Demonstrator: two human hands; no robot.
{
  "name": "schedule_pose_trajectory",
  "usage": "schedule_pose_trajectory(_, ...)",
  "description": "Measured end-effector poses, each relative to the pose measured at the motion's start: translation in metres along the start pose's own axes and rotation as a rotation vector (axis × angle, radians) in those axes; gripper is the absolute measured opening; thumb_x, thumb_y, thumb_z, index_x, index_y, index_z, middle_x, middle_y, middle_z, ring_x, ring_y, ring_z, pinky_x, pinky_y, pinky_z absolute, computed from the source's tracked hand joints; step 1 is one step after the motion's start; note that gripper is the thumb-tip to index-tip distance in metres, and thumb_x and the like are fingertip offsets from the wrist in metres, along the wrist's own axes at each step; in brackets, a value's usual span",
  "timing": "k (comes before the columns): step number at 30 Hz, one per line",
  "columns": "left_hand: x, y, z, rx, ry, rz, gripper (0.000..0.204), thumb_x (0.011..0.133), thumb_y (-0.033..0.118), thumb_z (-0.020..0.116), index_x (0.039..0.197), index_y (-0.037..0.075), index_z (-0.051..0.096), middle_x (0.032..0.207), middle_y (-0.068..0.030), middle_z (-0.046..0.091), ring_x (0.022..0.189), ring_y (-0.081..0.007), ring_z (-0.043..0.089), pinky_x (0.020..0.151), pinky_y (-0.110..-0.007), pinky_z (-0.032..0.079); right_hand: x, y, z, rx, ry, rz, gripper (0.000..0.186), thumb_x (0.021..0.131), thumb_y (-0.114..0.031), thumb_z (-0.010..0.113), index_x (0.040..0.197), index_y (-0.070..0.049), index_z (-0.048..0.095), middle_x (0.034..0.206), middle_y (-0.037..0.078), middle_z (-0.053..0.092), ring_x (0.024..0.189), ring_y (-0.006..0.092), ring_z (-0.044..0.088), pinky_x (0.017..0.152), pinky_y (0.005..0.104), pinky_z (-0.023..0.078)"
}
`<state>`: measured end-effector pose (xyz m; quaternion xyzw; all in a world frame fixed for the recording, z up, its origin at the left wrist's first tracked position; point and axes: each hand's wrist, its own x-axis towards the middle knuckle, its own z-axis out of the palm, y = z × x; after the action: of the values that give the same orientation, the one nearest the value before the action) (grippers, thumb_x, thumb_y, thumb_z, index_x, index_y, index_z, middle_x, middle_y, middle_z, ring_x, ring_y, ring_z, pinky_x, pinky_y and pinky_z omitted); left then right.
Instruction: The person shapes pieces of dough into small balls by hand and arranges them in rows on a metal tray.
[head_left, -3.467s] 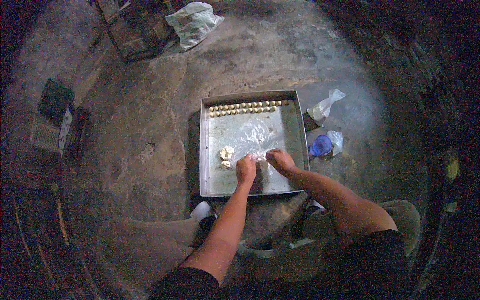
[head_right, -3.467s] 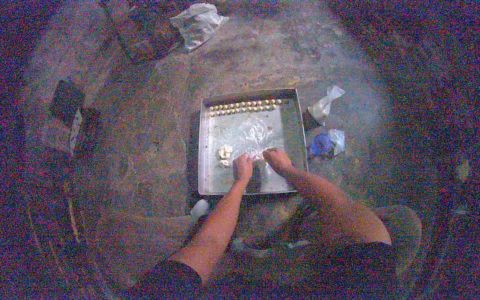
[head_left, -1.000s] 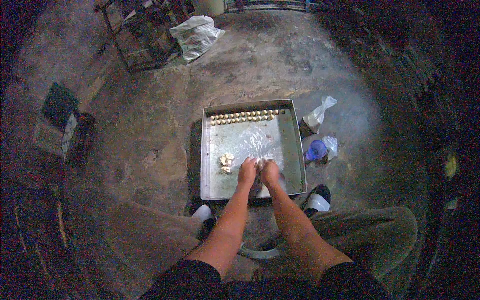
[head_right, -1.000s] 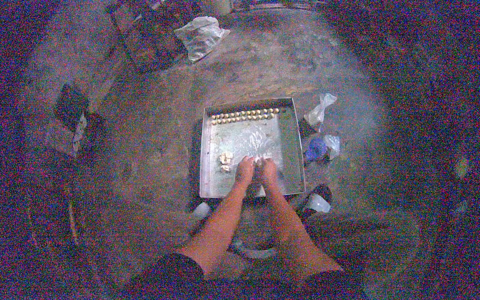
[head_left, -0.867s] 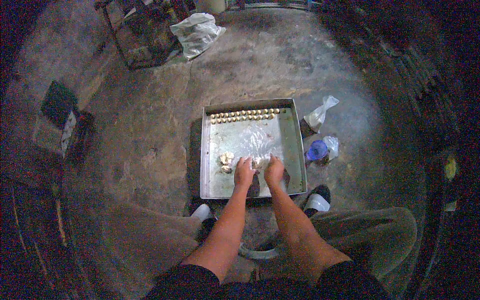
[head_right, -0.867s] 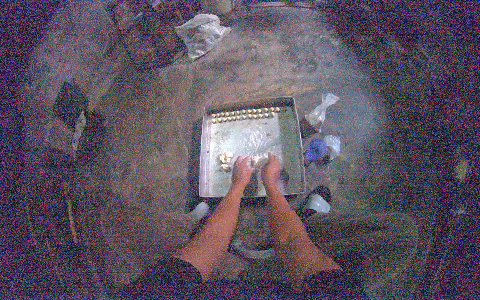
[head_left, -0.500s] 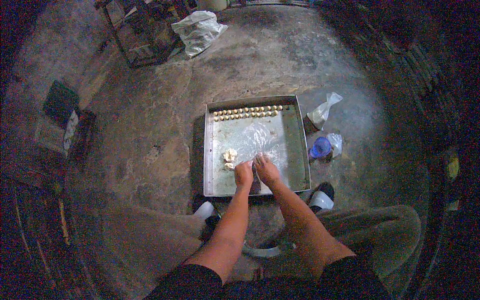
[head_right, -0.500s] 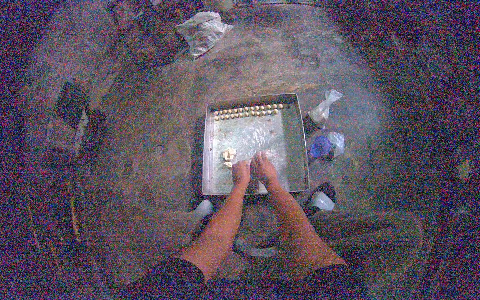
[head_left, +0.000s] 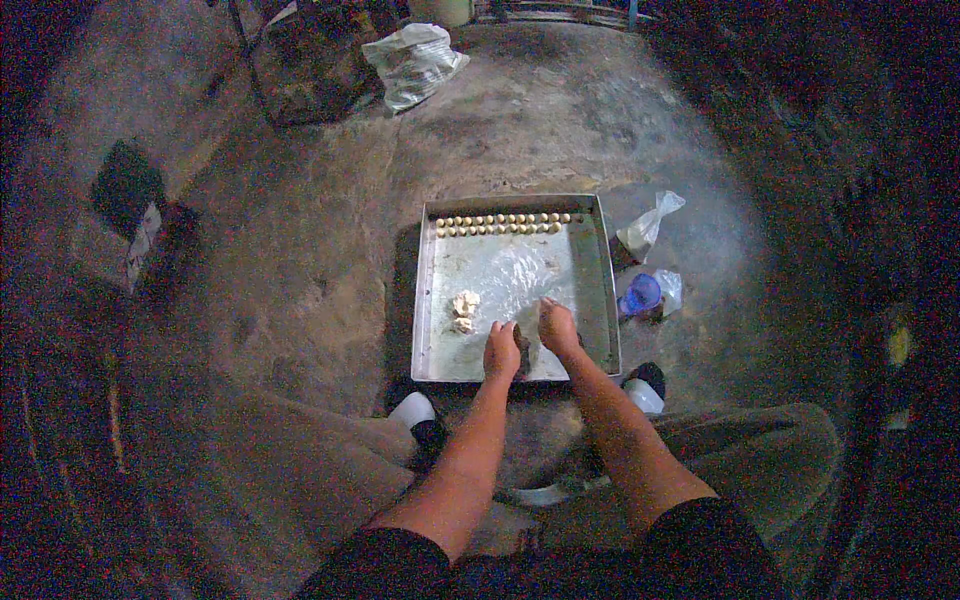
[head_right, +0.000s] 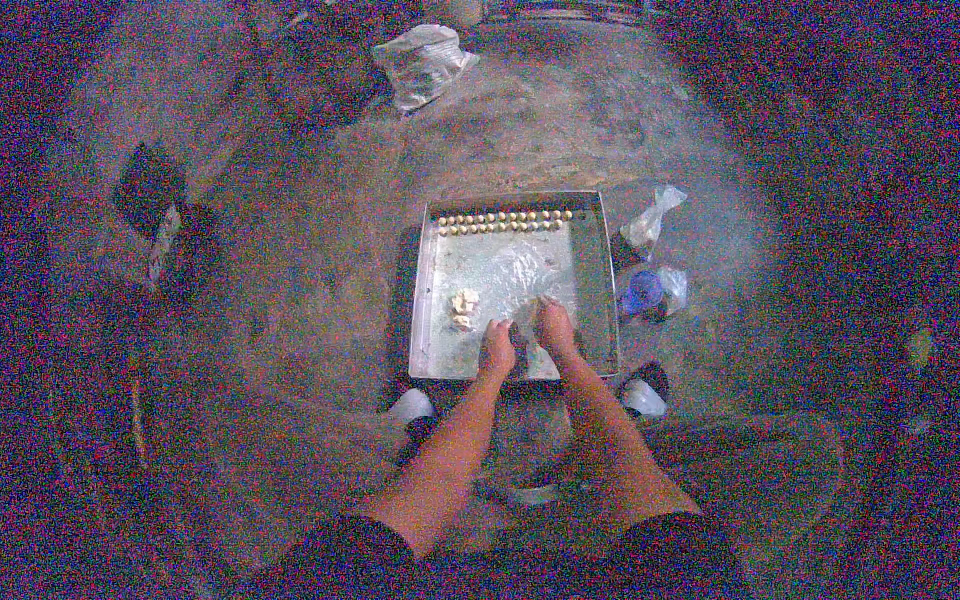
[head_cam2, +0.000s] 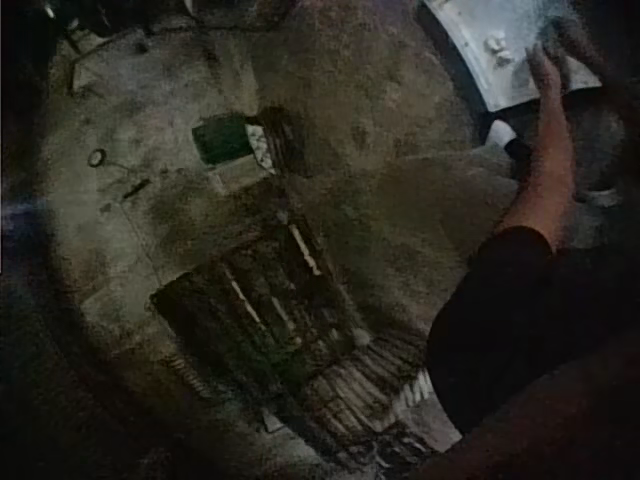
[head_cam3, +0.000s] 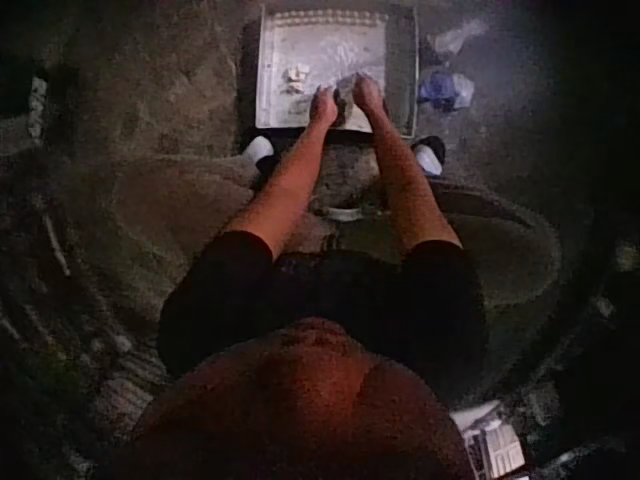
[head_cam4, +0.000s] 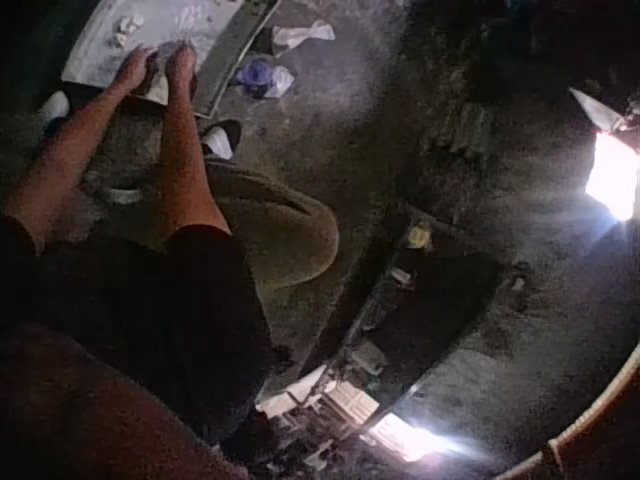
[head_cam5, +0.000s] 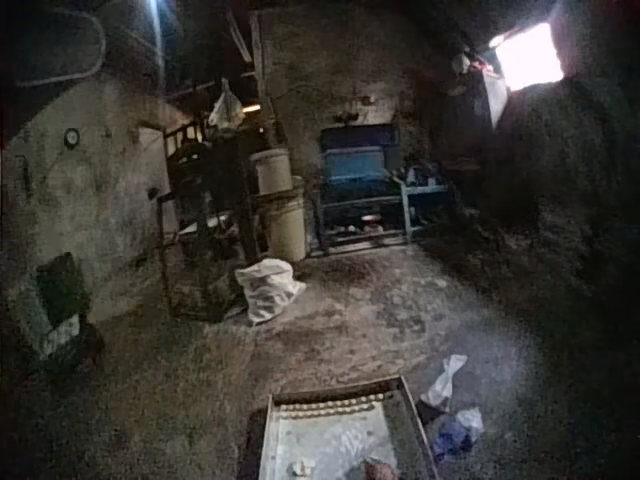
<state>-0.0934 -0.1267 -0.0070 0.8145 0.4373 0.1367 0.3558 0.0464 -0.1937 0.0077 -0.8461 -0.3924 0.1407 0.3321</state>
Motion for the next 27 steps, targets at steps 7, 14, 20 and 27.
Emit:
schedule_pose_trajectory(7,0.004,-0.003,0.007,0.088,0.124,0.062,0.032,0.081,0.005,0.059,0.112,0.001,0.061,0.108,-0.0202,0.058,0.103,-0.0383,0.056,0.088,-0.044,0.046,0.017,0.013,-0.016,-0.202,-0.199,-0.041,0.049,0.079,-0.005,0.052,0.128,-0.004,0.051,0.129,0.025,0.051,0.114,0.0394,0.053,0.093,0.0425,0.047)
schedule_pose_trajectory(14,0.005,-0.015,0.015,-0.043,0.134,0.013,0.033,0.079,0.004,0.059,0.112,0.002,0.061,0.107,-0.0183,0.058,0.103,-0.0371,0.056,0.09,-0.042,0.045,-0.007,0.009,0.034,-0.293,-0.257,-0.196,0.047,0.088,-0.023,0.051,0.13,-0.003,0.043,0.12,0.03,0.053,0.095,0.041,0.062,0.077,0.0454,0.054)
schedule_pose_trajectory(20,0.002,-0.011,0.006,0.022,0.069,-0.029,0.033,0.081,0.0,0.05,0.112,0.002,0.061,0.107,-0.0189,0.058,0.103,-0.0372,0.055,0.089,-0.041,0.046,-0.029,-0.005,0.023,-0.241,-0.214,-0.178,0.03,0.089,-0.025,0.049,0.107,-0.002,0.056,0.092,0.025,0.063,0.075,0.0409,0.064,0.066,0.049,0.053)
schedule_pose_trajectory(27,-0.003,-0.005,0.002,0.064,0.112,0.064,0.028,0.084,0.004,0.052,0.11,0.002,0.062,0.106,-0.0197,0.058,0.102,-0.0374,0.056,0.089,-0.042,0.046,-0.004,-0.001,0.003,-0.093,0.023,-0.114,0.036,0.086,-0.009,0.045,0.118,-0.005,0.059,0.094,0.026,0.063,0.082,0.0429,0.062,0.075,0.0493,0.05)
